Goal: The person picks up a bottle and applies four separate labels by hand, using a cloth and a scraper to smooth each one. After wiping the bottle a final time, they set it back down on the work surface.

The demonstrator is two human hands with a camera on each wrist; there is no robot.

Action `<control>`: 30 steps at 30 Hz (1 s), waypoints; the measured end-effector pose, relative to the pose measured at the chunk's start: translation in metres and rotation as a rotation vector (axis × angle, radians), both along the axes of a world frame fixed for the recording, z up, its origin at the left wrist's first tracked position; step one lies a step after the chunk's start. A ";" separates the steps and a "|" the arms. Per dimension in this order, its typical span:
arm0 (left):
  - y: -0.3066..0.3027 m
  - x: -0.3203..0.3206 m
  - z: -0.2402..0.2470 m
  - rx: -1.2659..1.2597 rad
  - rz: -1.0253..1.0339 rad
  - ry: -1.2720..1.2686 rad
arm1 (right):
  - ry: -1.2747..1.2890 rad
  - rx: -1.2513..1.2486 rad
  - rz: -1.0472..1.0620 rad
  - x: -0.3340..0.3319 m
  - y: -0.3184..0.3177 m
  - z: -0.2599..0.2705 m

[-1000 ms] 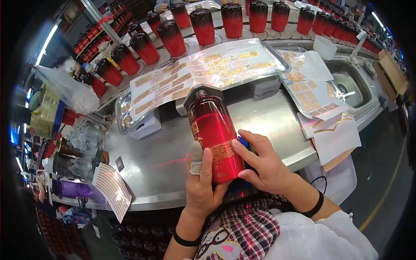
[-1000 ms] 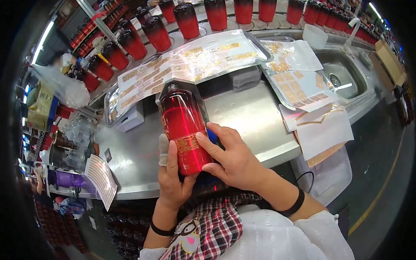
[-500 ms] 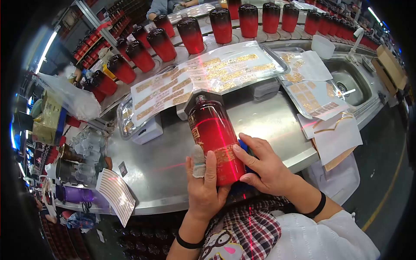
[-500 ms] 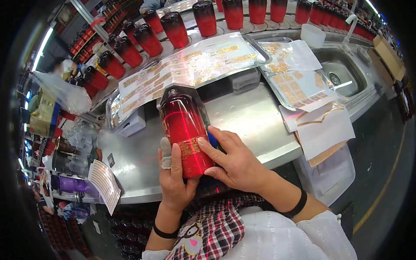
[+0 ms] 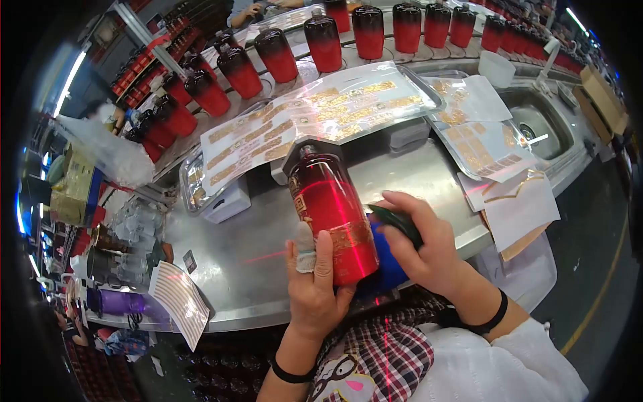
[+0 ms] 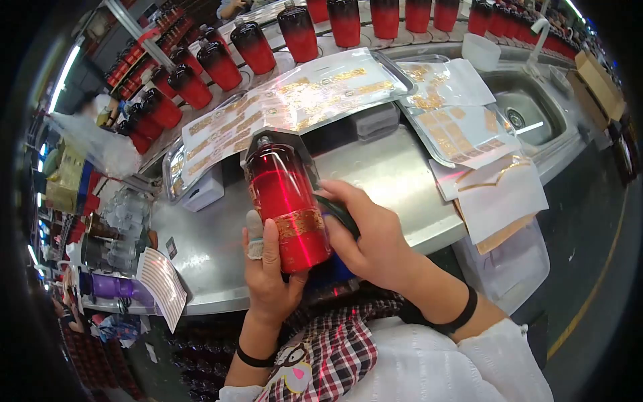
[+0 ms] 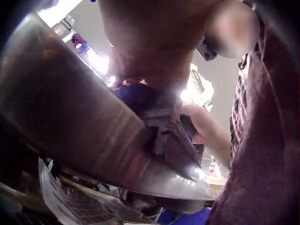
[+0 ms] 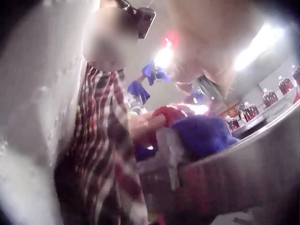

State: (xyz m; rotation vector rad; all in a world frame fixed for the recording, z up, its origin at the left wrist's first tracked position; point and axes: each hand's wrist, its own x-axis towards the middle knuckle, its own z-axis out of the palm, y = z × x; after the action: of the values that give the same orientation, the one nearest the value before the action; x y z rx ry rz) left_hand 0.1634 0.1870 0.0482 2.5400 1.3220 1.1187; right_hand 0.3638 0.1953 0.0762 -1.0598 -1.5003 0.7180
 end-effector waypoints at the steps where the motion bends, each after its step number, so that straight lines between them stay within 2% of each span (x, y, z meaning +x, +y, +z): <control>1: 0.000 0.001 0.001 -0.004 -0.004 0.004 | -0.031 -0.070 -0.038 -0.005 0.004 0.020; 4: 0.000 -0.003 -0.004 -0.018 -0.012 0.035 | -0.037 -0.153 0.069 -0.008 0.022 0.005; 5: -0.001 -0.005 -0.009 -0.031 -0.022 0.001 | 0.091 -0.271 0.060 -0.005 0.027 -0.012; 8: 0.002 -0.003 -0.017 -0.078 -0.044 -0.142 | 0.238 -0.322 -0.064 0.006 0.024 -0.040; 10: -0.002 -0.001 -0.016 -0.154 -0.074 -0.254 | 0.449 -0.329 0.099 -0.005 0.016 -0.020; 12: -0.005 -0.003 -0.016 -0.192 -0.071 -0.230 | 0.251 -0.280 0.085 -0.004 0.020 -0.029; 14: -0.002 -0.004 -0.018 -0.183 -0.053 -0.235 | 0.164 -0.322 -0.113 0.005 0.020 -0.035; 16: -0.005 -0.003 -0.023 -0.160 -0.017 -0.251 | 0.325 -0.388 0.006 0.008 0.018 -0.036; 18: -0.007 -0.002 -0.013 0.033 0.035 0.002 | 0.462 -0.363 0.114 0.005 0.015 -0.037; 19: -0.008 -0.001 -0.006 0.129 0.057 0.130 | 0.379 -0.373 0.096 0.009 0.015 -0.034; 22: -0.010 0.005 0.016 0.222 0.030 0.493 | 0.405 -0.393 0.108 0.015 0.016 -0.039; 23: -0.008 0.007 0.020 0.238 0.006 0.494 | 0.375 -0.359 0.094 0.016 0.016 -0.042; 26: -0.004 0.008 0.021 0.066 0.050 0.286 | 0.095 -0.200 -0.033 0.024 0.011 -0.029; 27: -0.003 0.007 0.020 0.055 0.067 0.270 | -0.003 -0.276 -0.015 0.029 0.004 -0.013; 30: -0.003 0.003 0.007 0.021 0.087 0.219 | -0.405 0.123 0.000 0.028 -0.001 -0.016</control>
State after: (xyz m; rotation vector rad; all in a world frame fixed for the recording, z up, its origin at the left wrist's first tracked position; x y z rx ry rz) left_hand 0.1664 0.1836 0.0554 2.7088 1.4896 0.8912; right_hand 0.3914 0.1947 0.0600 -1.1569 -1.8624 0.4170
